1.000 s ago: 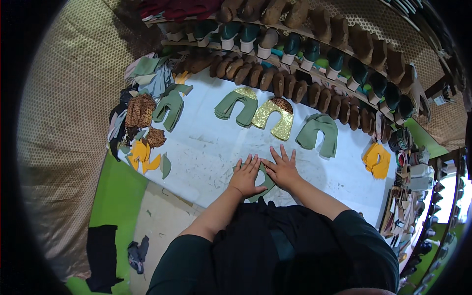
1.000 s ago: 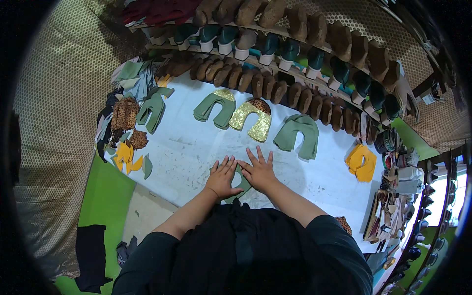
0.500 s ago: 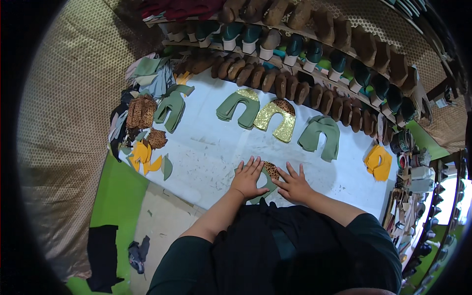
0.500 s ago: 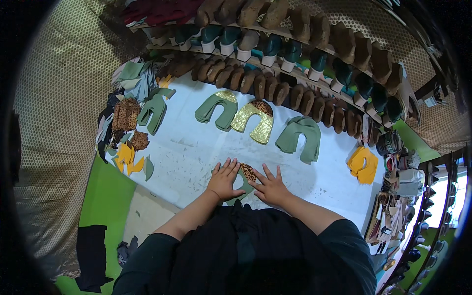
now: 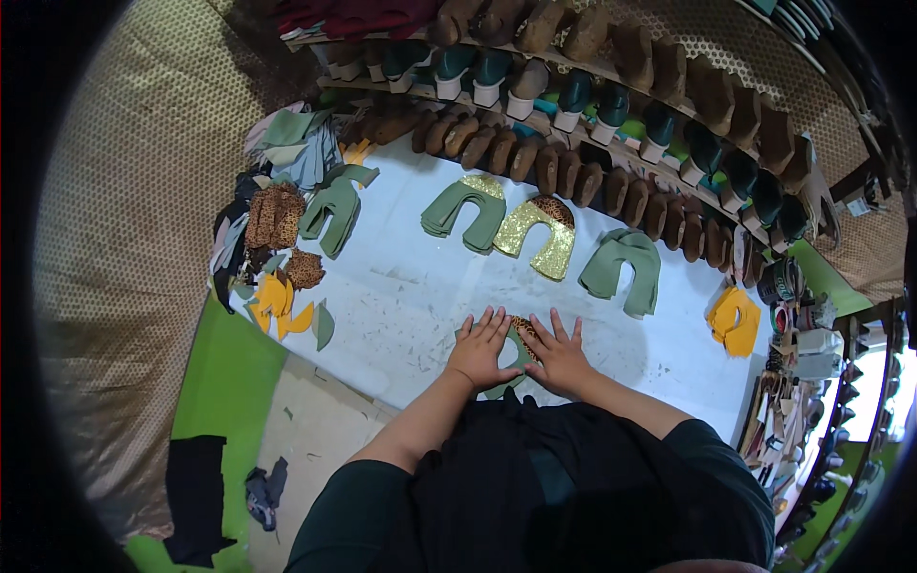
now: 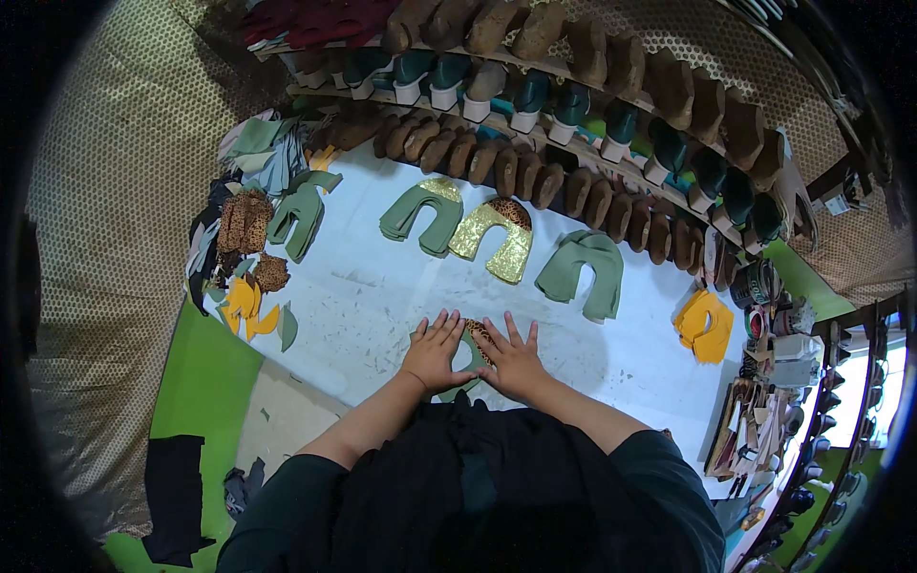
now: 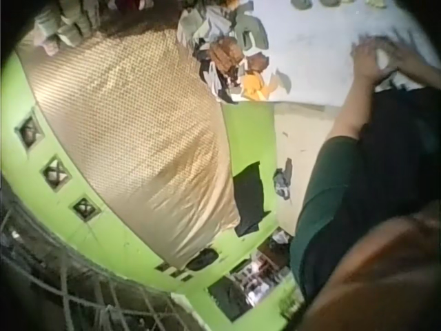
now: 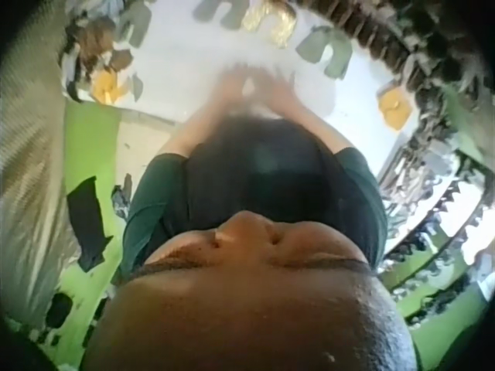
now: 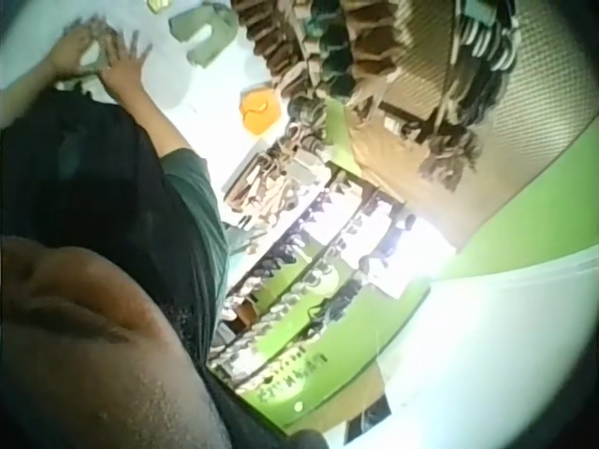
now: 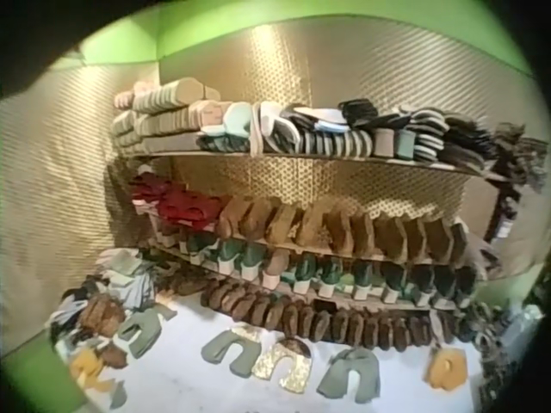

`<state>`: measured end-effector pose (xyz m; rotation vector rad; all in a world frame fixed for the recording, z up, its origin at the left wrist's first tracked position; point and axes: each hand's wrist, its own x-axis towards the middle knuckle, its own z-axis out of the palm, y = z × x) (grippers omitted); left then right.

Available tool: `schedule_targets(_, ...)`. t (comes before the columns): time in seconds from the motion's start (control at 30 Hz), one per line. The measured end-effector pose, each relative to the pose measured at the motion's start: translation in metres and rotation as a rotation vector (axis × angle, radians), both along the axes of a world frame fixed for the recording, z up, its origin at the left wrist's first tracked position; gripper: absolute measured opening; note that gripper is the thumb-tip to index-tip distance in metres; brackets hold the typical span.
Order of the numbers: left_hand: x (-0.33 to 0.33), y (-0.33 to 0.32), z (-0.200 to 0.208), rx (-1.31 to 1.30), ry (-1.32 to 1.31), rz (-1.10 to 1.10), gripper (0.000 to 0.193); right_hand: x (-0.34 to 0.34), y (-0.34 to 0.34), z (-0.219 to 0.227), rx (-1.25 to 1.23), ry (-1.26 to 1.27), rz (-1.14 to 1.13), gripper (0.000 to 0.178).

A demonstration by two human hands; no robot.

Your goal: The person aligns and presses together cut leather pieces by hand to form the upper part of a shoe.

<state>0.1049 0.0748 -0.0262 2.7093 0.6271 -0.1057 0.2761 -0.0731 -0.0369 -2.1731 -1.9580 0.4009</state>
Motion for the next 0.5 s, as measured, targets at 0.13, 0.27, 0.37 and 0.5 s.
schedule_targets(0.13,0.003,0.0,0.005,0.0,0.02,-0.007,0.106,0.005,0.029,0.009,-0.04,-0.029,-0.02,0.07)
schedule_targets(0.27,0.001,0.0,0.003,-0.001,0.01,-0.013,0.107,0.002,0.037,-0.004,-0.016,-0.067,0.028,0.074)
schedule_targets(0.37,0.0,0.0,0.004,-0.012,0.007,-0.015,0.107,0.004,0.034,-0.006,-0.025,-0.042,0.016,0.074)
schedule_targets(0.5,-0.002,0.0,0.003,-0.031,0.0,-0.007,0.107,0.009,0.023,-0.005,-0.063,-0.04,-0.069,0.077)
